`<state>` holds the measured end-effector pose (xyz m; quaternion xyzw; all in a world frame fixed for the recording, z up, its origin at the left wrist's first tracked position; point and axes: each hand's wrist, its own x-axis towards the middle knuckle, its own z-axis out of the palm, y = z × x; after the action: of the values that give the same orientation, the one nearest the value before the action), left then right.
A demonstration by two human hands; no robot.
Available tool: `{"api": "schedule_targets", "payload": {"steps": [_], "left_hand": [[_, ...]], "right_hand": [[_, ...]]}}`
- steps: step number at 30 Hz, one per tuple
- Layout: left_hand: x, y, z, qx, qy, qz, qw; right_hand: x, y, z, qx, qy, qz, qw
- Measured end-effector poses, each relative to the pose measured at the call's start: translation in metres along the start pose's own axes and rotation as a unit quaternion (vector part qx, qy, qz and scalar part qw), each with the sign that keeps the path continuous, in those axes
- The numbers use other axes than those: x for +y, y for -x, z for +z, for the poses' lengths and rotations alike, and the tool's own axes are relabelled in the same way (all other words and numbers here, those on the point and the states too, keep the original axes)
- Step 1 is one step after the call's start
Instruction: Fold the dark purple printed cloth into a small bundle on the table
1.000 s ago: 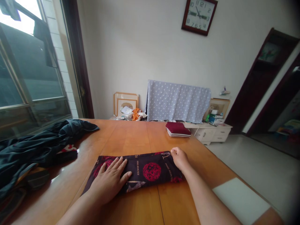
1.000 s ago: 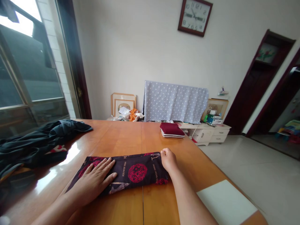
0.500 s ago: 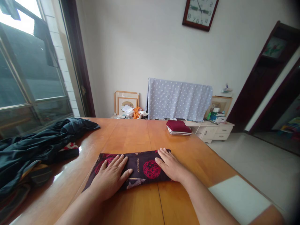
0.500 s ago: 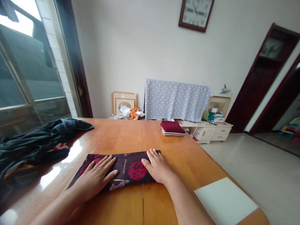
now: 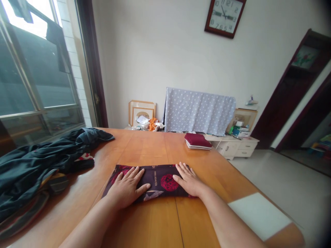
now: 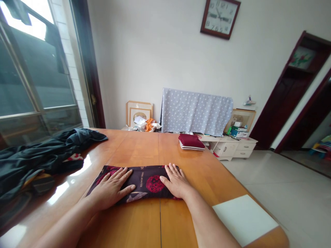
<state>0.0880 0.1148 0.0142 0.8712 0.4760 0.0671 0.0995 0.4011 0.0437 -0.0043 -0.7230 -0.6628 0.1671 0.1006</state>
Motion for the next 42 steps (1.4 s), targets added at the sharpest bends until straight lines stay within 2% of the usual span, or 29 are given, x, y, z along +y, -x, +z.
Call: {"api": "schedule_targets", "payload": {"steps": [10,13,16,18,21,26,30,32,34,35,38,40,42], "left_hand": [[-0.004,0.003,0.002,0.001,0.016,0.020,1.000],[-0.005,0.003,0.003,0.004,0.022,0.023,0.999],[-0.006,0.002,0.005,0.012,0.027,0.025,0.999],[-0.007,0.003,0.006,0.018,0.029,0.027,0.999],[-0.008,0.003,0.007,0.026,0.031,0.032,0.999],[-0.010,0.004,0.009,0.031,0.046,0.037,0.998],[-0.015,0.000,0.004,0.032,0.097,0.028,0.994],[-0.020,-0.002,-0.002,0.040,0.166,0.007,0.985],[-0.028,-0.003,-0.009,0.064,0.281,-0.028,0.957],[-0.033,-0.003,-0.012,0.079,0.349,-0.047,0.933],[-0.045,-0.004,-0.017,0.109,0.539,-0.088,0.831],[-0.049,-0.005,-0.018,0.109,0.625,-0.108,0.766],[-0.050,-0.006,-0.019,0.105,0.673,-0.126,0.721]], "right_hand": [[-0.013,0.008,-0.015,-0.003,0.051,0.009,0.999],[-0.031,0.005,-0.025,0.021,0.044,0.010,0.999],[-0.061,-0.002,-0.029,0.050,0.006,-0.015,0.999],[-0.081,-0.006,-0.023,0.058,-0.009,-0.040,0.998],[-0.100,-0.007,-0.003,0.035,-0.003,-0.057,0.998],[-0.098,-0.002,0.027,0.021,0.039,-0.049,0.998],[-0.095,-0.002,0.030,0.014,0.056,-0.040,0.998],[-0.096,-0.002,0.029,0.008,0.060,-0.042,0.997],[-0.096,-0.003,0.029,0.005,0.064,-0.043,0.997],[-0.096,-0.003,0.029,0.003,0.067,-0.042,0.997],[-0.095,-0.004,0.027,-0.013,0.076,-0.032,0.997],[-0.098,-0.005,0.023,-0.032,0.076,-0.023,0.996],[-0.106,-0.007,0.017,-0.041,0.070,-0.016,0.997]]}}
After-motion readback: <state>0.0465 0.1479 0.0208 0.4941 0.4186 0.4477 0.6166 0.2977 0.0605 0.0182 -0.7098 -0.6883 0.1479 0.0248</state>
